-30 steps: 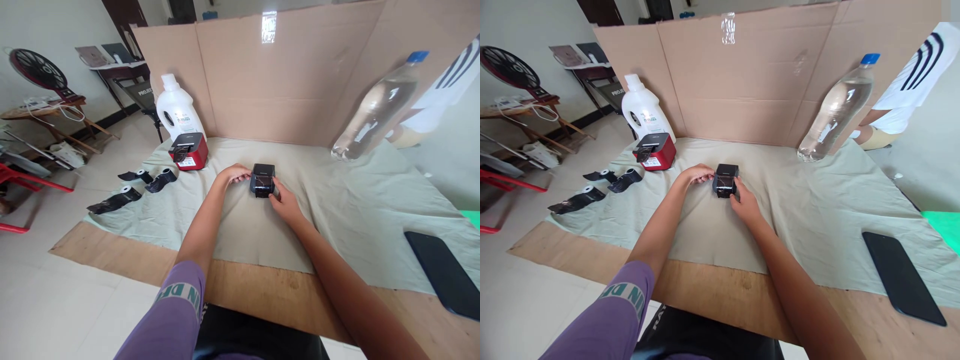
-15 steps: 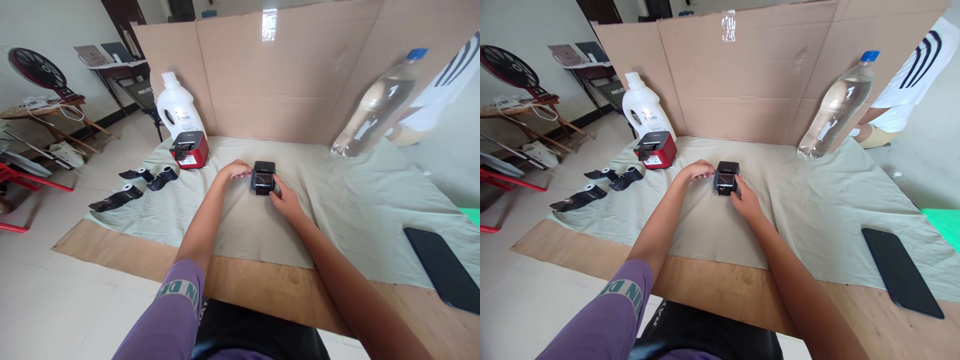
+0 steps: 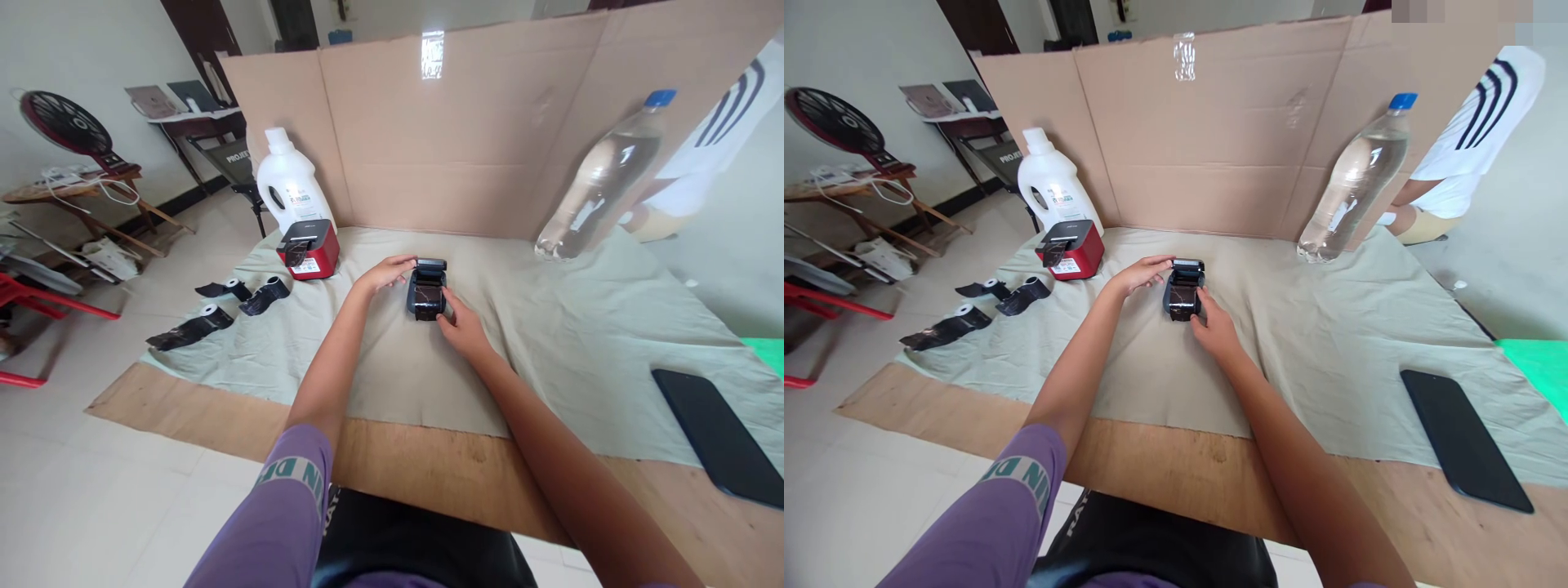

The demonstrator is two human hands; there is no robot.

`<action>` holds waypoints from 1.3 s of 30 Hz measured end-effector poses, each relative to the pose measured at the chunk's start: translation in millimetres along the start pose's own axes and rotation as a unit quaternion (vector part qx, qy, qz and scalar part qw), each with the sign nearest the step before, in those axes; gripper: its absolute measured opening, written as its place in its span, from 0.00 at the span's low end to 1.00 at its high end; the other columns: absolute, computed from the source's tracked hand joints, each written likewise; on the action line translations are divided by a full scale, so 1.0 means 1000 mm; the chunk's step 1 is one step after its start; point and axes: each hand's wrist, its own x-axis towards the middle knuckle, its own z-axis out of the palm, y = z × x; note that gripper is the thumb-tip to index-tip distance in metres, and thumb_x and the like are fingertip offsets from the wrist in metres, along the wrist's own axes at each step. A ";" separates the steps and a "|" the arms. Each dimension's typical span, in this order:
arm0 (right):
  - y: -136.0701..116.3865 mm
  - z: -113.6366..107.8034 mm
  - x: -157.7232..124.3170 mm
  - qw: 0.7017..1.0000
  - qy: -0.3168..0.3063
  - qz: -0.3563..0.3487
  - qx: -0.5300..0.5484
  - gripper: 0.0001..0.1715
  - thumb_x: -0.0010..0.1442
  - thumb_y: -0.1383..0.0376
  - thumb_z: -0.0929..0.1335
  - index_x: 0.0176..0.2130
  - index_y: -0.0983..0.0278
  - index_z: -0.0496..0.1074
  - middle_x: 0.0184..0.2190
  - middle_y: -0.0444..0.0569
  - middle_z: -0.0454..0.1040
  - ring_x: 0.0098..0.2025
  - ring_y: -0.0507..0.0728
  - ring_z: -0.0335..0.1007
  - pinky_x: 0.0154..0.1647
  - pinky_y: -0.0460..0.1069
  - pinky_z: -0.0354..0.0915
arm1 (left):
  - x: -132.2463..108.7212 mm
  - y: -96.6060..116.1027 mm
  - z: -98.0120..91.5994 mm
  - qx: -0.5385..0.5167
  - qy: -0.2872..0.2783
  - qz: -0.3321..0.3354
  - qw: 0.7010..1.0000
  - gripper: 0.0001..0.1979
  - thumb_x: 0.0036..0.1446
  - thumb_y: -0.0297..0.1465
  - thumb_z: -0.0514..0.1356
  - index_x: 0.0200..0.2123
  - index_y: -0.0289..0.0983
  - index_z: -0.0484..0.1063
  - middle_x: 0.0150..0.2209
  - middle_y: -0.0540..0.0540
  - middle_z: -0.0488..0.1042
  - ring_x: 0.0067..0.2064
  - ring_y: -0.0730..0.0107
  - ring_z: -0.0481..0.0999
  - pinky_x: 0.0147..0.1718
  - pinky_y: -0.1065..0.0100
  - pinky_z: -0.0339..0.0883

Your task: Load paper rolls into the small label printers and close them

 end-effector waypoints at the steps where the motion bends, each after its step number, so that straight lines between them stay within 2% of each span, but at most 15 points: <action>1: 0.001 0.000 0.000 1.000 0.000 -0.001 0.000 0.39 0.60 0.63 0.64 0.69 0.63 0.59 0.69 0.53 0.58 0.46 0.62 0.77 0.53 0.61 0.72 | 0.003 0.002 0.004 -0.001 0.036 -0.006 0.999 0.18 0.58 0.42 0.63 0.47 0.38 0.78 0.45 0.43 0.79 0.27 0.76 0.69 0.23 0.73 0.52; 4: 0.004 0.001 0.001 1.000 0.005 -0.011 -0.003 0.39 0.60 0.63 0.64 0.68 0.62 0.59 0.68 0.52 0.59 0.53 0.65 0.75 0.57 0.63 0.70 | 0.009 0.006 0.020 -0.023 0.106 0.005 0.994 0.18 0.64 0.42 0.58 0.31 0.33 0.75 0.31 0.43 0.77 0.24 0.78 0.64 0.23 0.74 0.53; 6: 0.007 0.003 0.001 1.000 0.010 -0.017 -0.004 0.39 0.60 0.63 0.64 0.68 0.61 0.59 0.68 0.51 0.60 0.57 0.66 0.72 0.59 0.65 0.68 | 0.010 0.008 0.028 -0.053 0.112 0.033 0.992 0.19 0.65 0.40 0.57 0.28 0.33 0.73 0.30 0.44 0.77 0.24 0.78 0.65 0.24 0.74 0.56; 8: 0.008 0.004 0.002 1.000 0.010 -0.019 -0.003 0.39 0.60 0.64 0.64 0.68 0.61 0.59 0.68 0.51 0.60 0.58 0.66 0.71 0.60 0.65 0.67 | 0.010 0.008 0.033 -0.077 0.110 0.055 0.989 0.15 0.65 0.36 0.57 0.31 0.33 0.75 0.35 0.44 0.78 0.26 0.78 0.67 0.27 0.74 0.60; 10: 0.009 0.004 0.002 1.000 0.010 -0.021 -0.001 0.39 0.60 0.63 0.64 0.68 0.61 0.59 0.68 0.51 0.60 0.59 0.65 0.70 0.60 0.64 0.67 | 0.008 0.008 0.034 -0.090 0.115 0.070 0.987 0.10 0.64 0.32 0.58 0.40 0.34 0.78 0.42 0.43 0.79 0.29 0.77 0.71 0.30 0.73 0.63; 13: 0.008 0.004 0.001 1.000 0.010 -0.022 0.000 0.39 0.60 0.64 0.64 0.68 0.61 0.59 0.69 0.50 0.59 0.59 0.65 0.70 0.61 0.64 0.67 | 0.008 0.005 0.033 -0.089 0.126 0.077 0.985 0.15 0.63 0.29 0.59 0.52 0.34 0.77 0.49 0.42 0.78 0.33 0.75 0.75 0.35 0.70 0.68; 16: 0.008 0.004 0.002 1.000 0.009 -0.018 -0.004 0.39 0.60 0.64 0.64 0.69 0.61 0.58 0.69 0.50 0.59 0.60 0.66 0.70 0.60 0.65 0.68 | 0.011 0.001 0.031 -0.079 0.120 0.080 0.986 0.20 0.62 0.28 0.59 0.57 0.33 0.74 0.51 0.40 0.79 0.35 0.72 0.77 0.41 0.66 0.70; 19: 0.008 0.003 0.002 1.000 0.006 -0.017 -0.003 0.39 0.60 0.64 0.64 0.69 0.63 0.58 0.69 0.51 0.59 0.60 0.66 0.69 0.60 0.64 0.68 | 0.017 -0.002 0.032 -0.030 0.125 0.112 0.985 0.22 0.59 0.27 0.61 0.57 0.33 0.74 0.54 0.39 0.77 0.39 0.67 0.79 0.47 0.63 0.70; 22: 0.007 0.003 0.001 1.000 0.004 -0.016 -0.001 0.39 0.60 0.64 0.64 0.69 0.64 0.58 0.69 0.51 0.58 0.61 0.66 0.68 0.60 0.64 0.68 | 0.019 -0.005 0.035 0.064 0.149 0.143 0.976 0.18 0.56 0.27 0.62 0.50 0.33 0.80 0.51 0.40 0.79 0.44 0.63 0.80 0.51 0.64 0.70; 25: 0.005 0.002 0.001 1.000 0.005 -0.011 -0.006 0.39 0.60 0.64 0.64 0.69 0.64 0.58 0.69 0.52 0.58 0.61 0.66 0.68 0.61 0.64 0.67 | 0.018 -0.006 0.036 0.148 0.093 0.124 0.977 0.13 0.53 0.29 0.64 0.41 0.36 0.84 0.44 0.43 0.83 0.46 0.61 0.80 0.50 0.66 0.70; 28: 0.004 0.002 0.001 1.000 0.003 -0.011 -0.006 0.39 0.60 0.64 0.64 0.68 0.64 0.59 0.69 0.52 0.58 0.61 0.66 0.69 0.61 0.64 0.67 | 0.019 -0.001 0.034 0.228 0.016 0.097 0.969 0.16 0.50 0.29 0.65 0.44 0.40 0.83 0.46 0.46 0.82 0.47 0.62 0.80 0.48 0.68 0.70; 31: 0.005 0.002 0.002 1.000 -0.001 -0.019 0.002 0.38 0.60 0.63 0.64 0.68 0.64 0.59 0.69 0.53 0.58 0.60 0.66 0.69 0.61 0.64 0.67 | 0.027 0.014 0.032 0.302 -0.044 0.069 0.950 0.19 0.45 0.29 0.68 0.43 0.42 0.83 0.47 0.47 0.82 0.47 0.61 0.80 0.47 0.70 0.69; 33: 0.007 0.002 0.002 1.000 0.004 -0.023 0.004 0.38 0.59 0.64 0.64 0.68 0.63 0.60 0.69 0.53 0.59 0.59 0.65 0.70 0.61 0.64 0.67 | 0.034 0.027 0.034 0.351 -0.083 0.060 0.931 0.16 0.39 0.28 0.70 0.36 0.41 0.84 0.42 0.46 0.83 0.45 0.59 0.80 0.47 0.68 0.69; 36: 0.010 0.001 0.002 1.000 0.010 -0.025 0.014 0.40 0.56 0.69 0.63 0.67 0.63 0.61 0.68 0.52 0.60 0.54 0.63 0.74 0.57 0.62 0.70 | 0.040 0.046 0.041 0.405 -0.082 0.080 0.907 0.10 0.32 0.23 0.71 0.23 0.41 0.81 0.31 0.46 0.82 0.43 0.56 0.79 0.53 0.62 0.64; 39: 0.010 0.000 0.001 0.999 0.004 -0.016 0.028 0.43 0.53 0.73 0.61 0.67 0.61 0.60 0.68 0.51 0.60 0.49 0.60 0.76 0.54 0.60 0.72 | 0.035 0.059 0.041 0.419 -0.063 0.130 0.896 0.10 0.30 0.21 0.71 0.19 0.40 0.78 0.27 0.47 0.79 0.44 0.53 0.77 0.59 0.53 0.55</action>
